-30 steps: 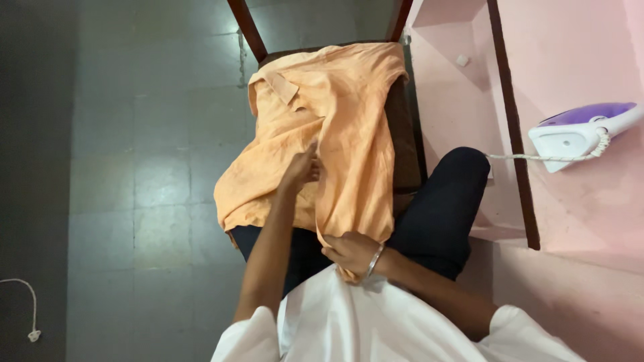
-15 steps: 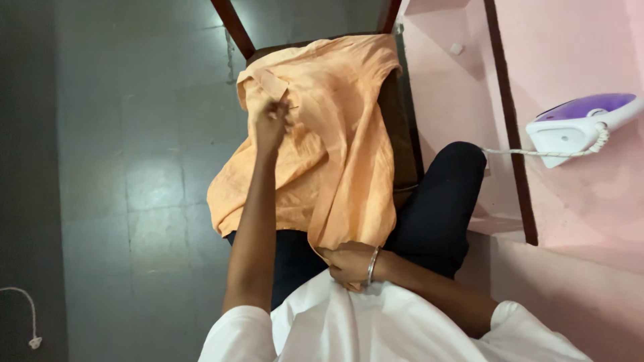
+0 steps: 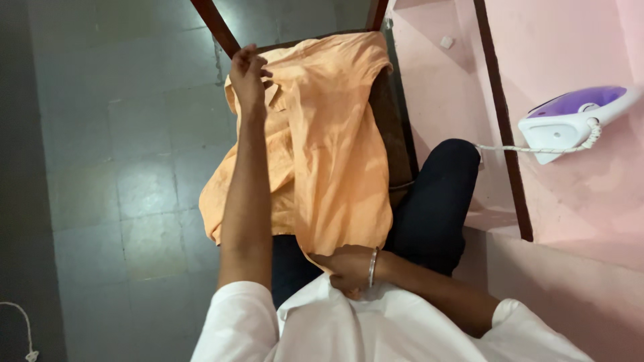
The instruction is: The person irons a peach-colored shirt laid on a chair using a purple and white iron. They smooth the fabric with one hand while moving the iron with the other, then flip the shirt to iron the other side.
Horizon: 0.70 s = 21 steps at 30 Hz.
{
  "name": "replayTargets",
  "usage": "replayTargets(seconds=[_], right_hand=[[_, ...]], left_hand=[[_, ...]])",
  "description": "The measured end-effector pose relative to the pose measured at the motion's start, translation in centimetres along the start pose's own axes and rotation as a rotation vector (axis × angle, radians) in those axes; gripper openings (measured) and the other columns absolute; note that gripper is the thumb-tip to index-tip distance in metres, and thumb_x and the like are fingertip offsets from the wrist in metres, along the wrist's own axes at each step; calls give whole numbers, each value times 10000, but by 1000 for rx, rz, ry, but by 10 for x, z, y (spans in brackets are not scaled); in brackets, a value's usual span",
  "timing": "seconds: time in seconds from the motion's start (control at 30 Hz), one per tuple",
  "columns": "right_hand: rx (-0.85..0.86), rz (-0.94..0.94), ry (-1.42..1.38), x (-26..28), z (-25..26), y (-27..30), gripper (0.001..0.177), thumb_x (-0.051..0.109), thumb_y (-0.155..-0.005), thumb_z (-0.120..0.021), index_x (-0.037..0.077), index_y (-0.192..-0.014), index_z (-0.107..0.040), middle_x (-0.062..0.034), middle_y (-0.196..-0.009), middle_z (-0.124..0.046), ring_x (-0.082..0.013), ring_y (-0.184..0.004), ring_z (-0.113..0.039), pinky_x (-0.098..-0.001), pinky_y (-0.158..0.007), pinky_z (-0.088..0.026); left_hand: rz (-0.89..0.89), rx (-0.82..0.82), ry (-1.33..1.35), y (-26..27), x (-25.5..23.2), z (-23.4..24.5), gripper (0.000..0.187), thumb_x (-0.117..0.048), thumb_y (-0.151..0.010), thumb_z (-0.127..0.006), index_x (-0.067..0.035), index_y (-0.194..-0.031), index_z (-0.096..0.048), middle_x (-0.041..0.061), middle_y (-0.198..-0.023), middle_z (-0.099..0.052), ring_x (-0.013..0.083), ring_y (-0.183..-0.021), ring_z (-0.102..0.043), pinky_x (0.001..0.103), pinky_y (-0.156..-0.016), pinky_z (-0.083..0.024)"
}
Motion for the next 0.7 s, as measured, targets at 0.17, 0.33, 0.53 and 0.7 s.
replayTargets(seconds=[0.17, 0.33, 0.53, 0.7], right_hand=[[25, 16, 46, 6, 4, -1, 826, 80, -869, -484, -50, -1589, -101, -88, -604, -681, -260, -522, -675, -370, -552, -565], [27, 52, 0, 5, 6, -2, 839, 71, -863, -466, -36, -1601, -79, -94, -603, -693, -258, -534, -684, -366, -561, -573], [-39, 128, 15, -1, 9, 4, 945, 77, -840, -511, -18, -1616, 20, -129, -682, -717, -297, -645, -712, -378, -663, -578], [-42, 20, -75, -5, 5, -20, 967, 96, -841, -495, 3, -1628, 59, -160, -688, -713, -308, -621, -701, -389, -644, -571]], left_hand=[[535, 435, -772, 34, 30, 13, 798, -734, -974, -586, 55, -855, -592, 164, -716, -593, 262, -582, -566, 396, -542, -452], [622, 540, -377, 70, 55, -27, 498, -478, -929, -666, -31, -709, -639, 77, -631, -613, 191, -514, -563, 335, -464, -429], [216, 200, 176, 41, 9, -35, 295, -285, -1047, -535, -82, -854, -628, -28, -677, -509, 98, -565, -417, 269, -506, -340], [-103, -56, 119, 18, -18, 13, 126, -182, -1004, -564, -64, -974, -597, -11, -901, -596, 114, -771, -527, 291, -690, -464]])
Point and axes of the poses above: each hand's wrist, its own y-axis away from the middle knuckle, its own z-axis out of the back of the hand, x = y × z, the point moved 1 cm from there along -y, towards the middle knuckle
